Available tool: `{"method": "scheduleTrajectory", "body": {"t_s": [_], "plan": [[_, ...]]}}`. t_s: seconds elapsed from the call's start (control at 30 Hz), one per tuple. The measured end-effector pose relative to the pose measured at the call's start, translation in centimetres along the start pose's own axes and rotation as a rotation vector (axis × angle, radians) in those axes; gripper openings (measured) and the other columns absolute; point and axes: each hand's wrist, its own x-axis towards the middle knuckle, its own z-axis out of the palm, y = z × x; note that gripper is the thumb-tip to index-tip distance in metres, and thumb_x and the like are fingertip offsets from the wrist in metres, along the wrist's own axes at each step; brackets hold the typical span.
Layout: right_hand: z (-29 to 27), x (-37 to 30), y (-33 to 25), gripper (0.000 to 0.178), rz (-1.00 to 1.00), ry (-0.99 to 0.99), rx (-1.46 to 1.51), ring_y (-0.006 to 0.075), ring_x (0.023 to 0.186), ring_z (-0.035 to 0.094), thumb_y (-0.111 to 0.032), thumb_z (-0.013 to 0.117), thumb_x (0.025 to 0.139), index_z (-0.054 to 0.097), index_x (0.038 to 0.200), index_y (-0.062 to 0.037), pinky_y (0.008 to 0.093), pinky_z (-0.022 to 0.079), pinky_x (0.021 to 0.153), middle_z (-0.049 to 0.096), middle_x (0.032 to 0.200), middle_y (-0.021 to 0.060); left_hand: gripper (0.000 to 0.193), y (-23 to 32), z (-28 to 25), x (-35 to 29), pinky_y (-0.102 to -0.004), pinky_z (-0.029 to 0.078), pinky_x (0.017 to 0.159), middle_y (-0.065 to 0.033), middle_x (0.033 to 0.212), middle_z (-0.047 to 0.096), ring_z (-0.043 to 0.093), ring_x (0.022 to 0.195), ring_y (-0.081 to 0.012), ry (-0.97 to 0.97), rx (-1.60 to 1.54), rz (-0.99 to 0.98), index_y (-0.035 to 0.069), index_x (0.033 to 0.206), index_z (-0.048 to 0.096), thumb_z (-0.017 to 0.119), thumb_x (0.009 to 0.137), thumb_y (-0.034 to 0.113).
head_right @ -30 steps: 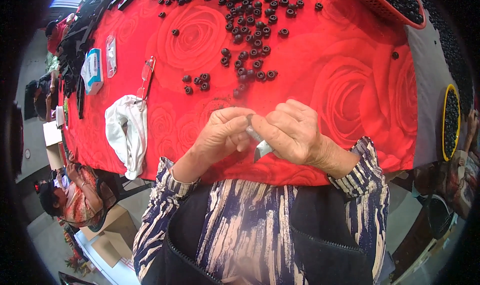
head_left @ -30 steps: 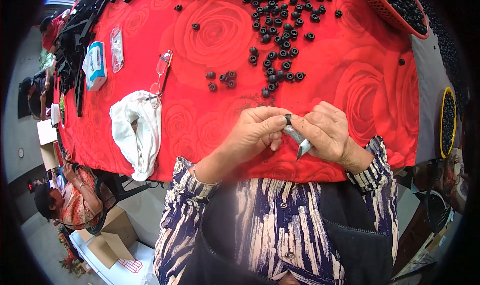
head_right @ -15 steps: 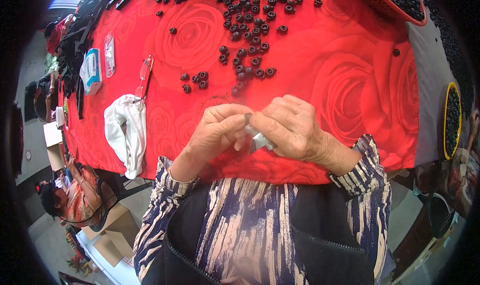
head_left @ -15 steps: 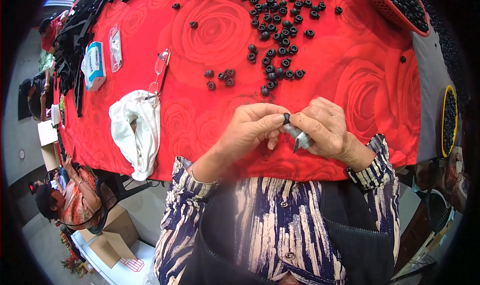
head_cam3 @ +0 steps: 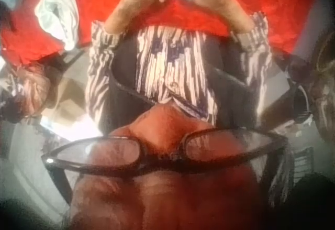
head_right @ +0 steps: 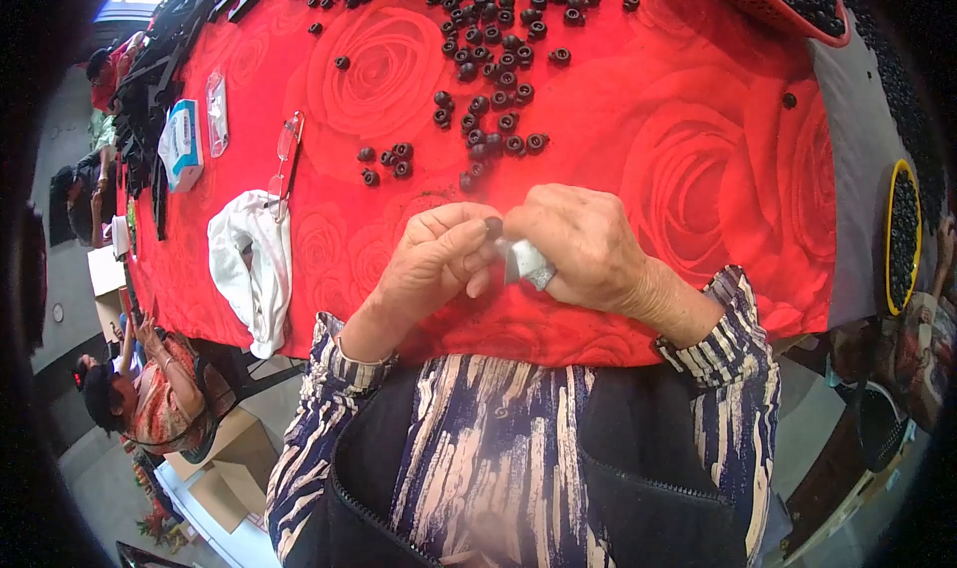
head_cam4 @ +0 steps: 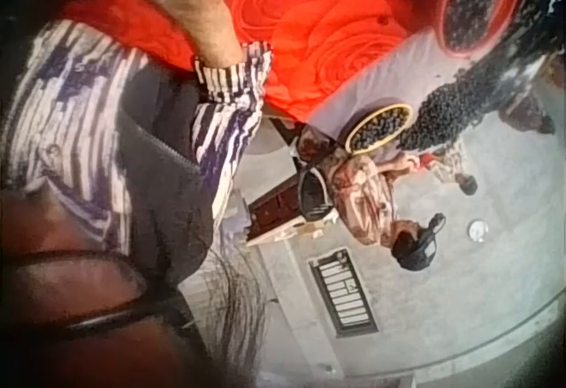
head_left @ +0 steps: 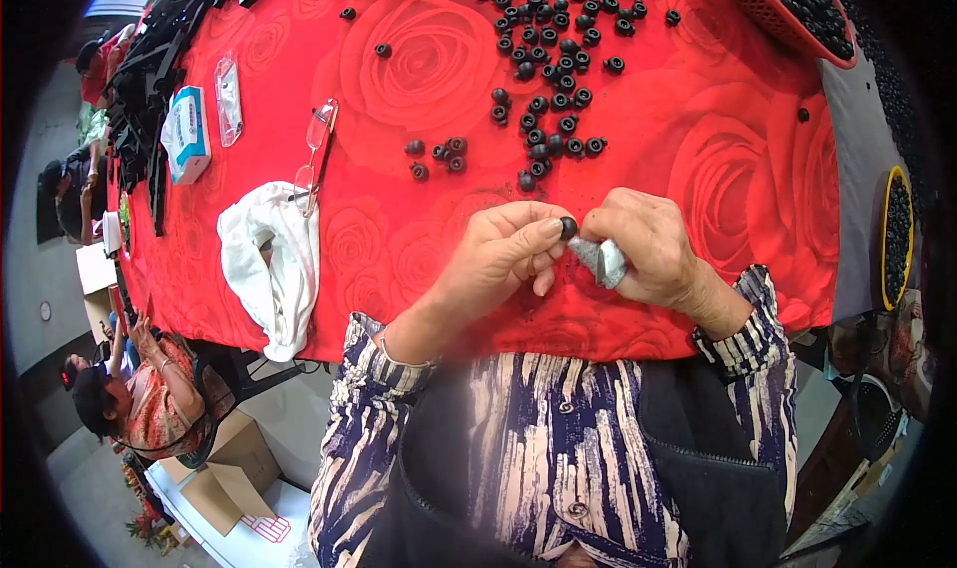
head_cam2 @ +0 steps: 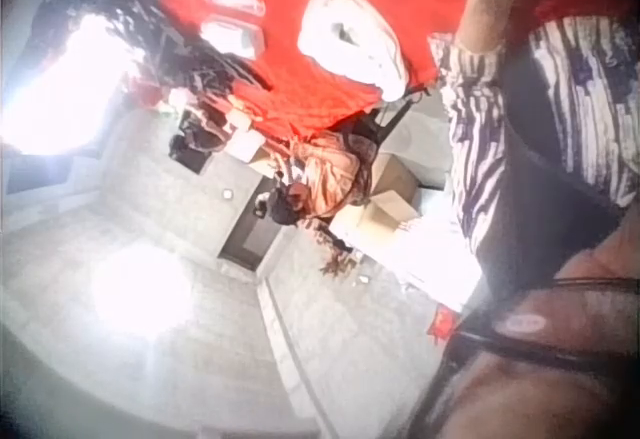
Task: The person trims small black rubber components one by one using a handheld blade and gathers more components from a pile on the table.
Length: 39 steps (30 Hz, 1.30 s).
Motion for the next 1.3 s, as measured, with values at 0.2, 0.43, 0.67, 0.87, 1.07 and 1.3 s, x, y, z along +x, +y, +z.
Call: {"method": "scheduleTrajectory", "body": {"t_s": [0.2,0.43,0.67,0.87,1.07,1.3], "plan": [[-1.6,1.0,-0.3,0.027,0.393,-0.134,0.343,0.0306,0.072,0.056,-0.016,0.063,0.083,0.053,0.103,-0.0012,0.0361,0.044,0.062,0.052,0.082,0.0136,0.021,0.3,-0.2,0.0,-0.0233,0.048,0.051,-0.0036,0.081,0.056,0.054,0.065,-0.0081,-0.014,-0.059,-0.054,-0.002,0.105,0.056,0.051,0.094,0.016],[-0.8,0.4,0.8,0.028,0.276,-0.136,0.314,0.0317,0.076,0.057,-0.009,0.060,0.079,0.053,0.104,0.0003,0.0369,0.045,0.066,0.053,0.084,0.0145,0.022,0.4,-0.3,0.0,-0.0239,0.048,0.052,-0.0038,0.082,0.055,0.054,0.068,-0.0088,-0.088,-0.105,-0.071,-0.001,0.107,0.054,0.051,0.094,0.016],[-0.7,0.5,0.6,0.029,0.271,-0.147,0.255,0.0335,0.077,0.057,-0.007,0.061,0.076,0.053,0.103,-0.0007,0.0389,0.045,0.065,0.053,0.083,0.0147,0.023,0.4,-0.3,0.0,-0.0240,0.048,0.053,-0.0038,0.084,0.055,0.053,0.070,-0.0081,-0.100,-0.099,-0.081,-0.001,0.108,0.054,0.051,0.094,0.016],[-0.7,0.5,0.8,0.029,0.248,-0.146,0.255,0.0329,0.076,0.057,-0.007,0.061,0.074,0.054,0.101,-0.0005,0.0391,0.045,0.065,0.054,0.083,0.0144,0.022,0.3,-0.5,0.0,-0.0243,0.047,0.051,-0.0035,0.083,0.055,0.053,0.069,-0.0079,-0.110,-0.079,-0.073,0.000,0.107,0.055,0.052,0.093,0.016],[-0.9,0.6,0.8,0.028,0.219,-0.164,0.294,0.0319,0.073,0.056,-0.006,0.062,0.073,0.055,0.100,0.0002,0.0383,0.045,0.063,0.054,0.080,0.0140,0.018,0.5,-0.1,-0.3,-0.0237,0.046,0.051,-0.0021,0.079,0.055,0.051,0.065,-0.0071,-0.079,-0.059,-0.113,0.001,0.101,0.055,0.052,0.093,0.017],[-1.1,0.5,1.3,0.028,0.187,-0.194,0.326,0.0296,0.066,0.054,-0.007,0.063,0.072,0.057,0.099,0.0008,0.0372,0.043,0.057,0.051,0.074,0.0125,0.018,0.6,0.0,0.1,-0.0219,0.041,0.050,0.0022,0.072,0.046,0.044,0.060,-0.0053,-0.142,-0.040,-0.197,0.004,0.093,0.054,0.055,0.091,0.022]]}}
